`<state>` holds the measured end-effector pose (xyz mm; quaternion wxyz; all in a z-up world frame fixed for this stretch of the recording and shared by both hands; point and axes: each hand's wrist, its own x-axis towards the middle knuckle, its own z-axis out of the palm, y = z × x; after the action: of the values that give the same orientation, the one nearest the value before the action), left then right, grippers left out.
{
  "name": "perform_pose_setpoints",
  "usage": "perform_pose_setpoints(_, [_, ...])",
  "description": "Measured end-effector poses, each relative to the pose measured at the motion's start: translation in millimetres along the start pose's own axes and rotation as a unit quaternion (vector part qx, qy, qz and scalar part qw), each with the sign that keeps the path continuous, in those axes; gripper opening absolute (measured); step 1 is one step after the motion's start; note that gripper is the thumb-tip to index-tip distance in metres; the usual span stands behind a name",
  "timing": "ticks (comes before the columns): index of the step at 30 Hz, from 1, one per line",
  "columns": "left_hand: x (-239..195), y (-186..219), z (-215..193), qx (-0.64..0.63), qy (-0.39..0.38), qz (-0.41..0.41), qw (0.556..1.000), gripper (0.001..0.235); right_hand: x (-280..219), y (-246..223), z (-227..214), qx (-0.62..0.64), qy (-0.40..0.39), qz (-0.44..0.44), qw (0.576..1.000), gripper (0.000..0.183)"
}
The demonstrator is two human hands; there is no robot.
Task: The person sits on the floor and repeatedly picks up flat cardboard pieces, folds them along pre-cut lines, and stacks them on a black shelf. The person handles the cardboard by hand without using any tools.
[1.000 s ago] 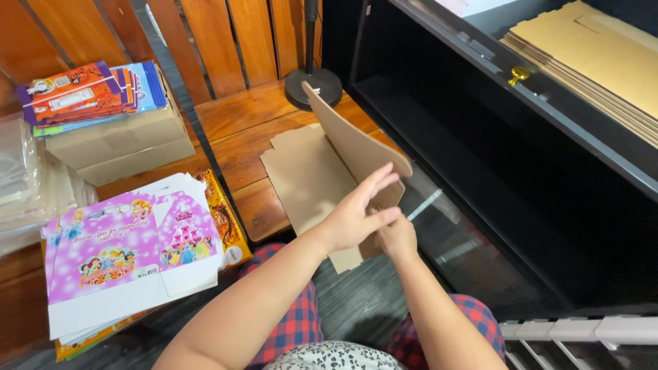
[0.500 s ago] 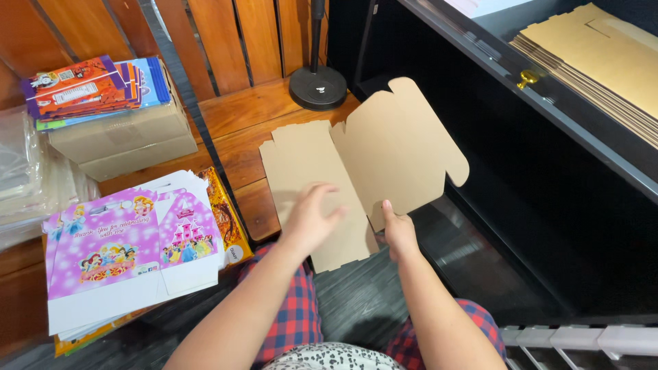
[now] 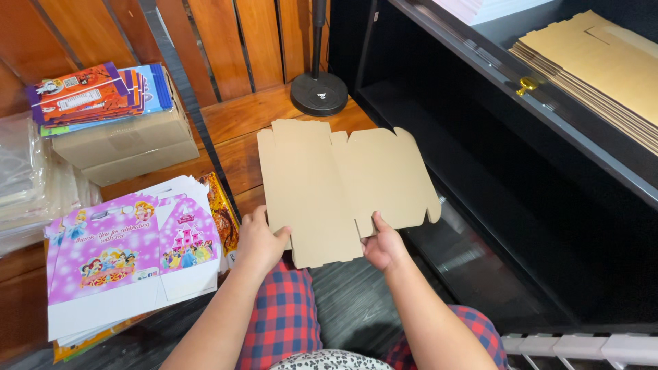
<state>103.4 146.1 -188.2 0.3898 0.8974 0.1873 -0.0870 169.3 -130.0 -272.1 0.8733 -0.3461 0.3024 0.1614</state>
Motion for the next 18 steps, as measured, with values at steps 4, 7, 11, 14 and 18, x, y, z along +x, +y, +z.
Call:
perform_pose_setpoints(4, [-6.8,8.2,-3.6,-0.046,0.026,0.008,0.999,0.080,3.1,2.1,15.9,-0.017,-0.023,0.030,0.999,0.051])
perform_pose_setpoints(7, [11.2,-4.4,5.6,-0.042,0.053,0.000,0.998,0.081,8.6,2.9,25.9,-0.031,-0.036,0.031,0.998,0.054])
perform_pose_setpoints(11, [31.0,-12.7,16.8,-0.058,0.086,0.002,0.995,0.079,5.7,5.8,33.9,-0.053,-0.038,0.031,0.997,0.054])
perform_pose_setpoints(14, [44.0,-16.4,21.8,-0.064,0.105,-0.005,0.992,0.076,5.8,10.7,32.0,-0.075,-0.043,0.039,0.995,0.055])
perform_pose_setpoints(18, [59.5,-25.5,16.5,-0.052,0.113,-0.018,0.992,0.074,-0.4,16.2,26.2,-0.166,-0.057,0.049,0.983,0.062])
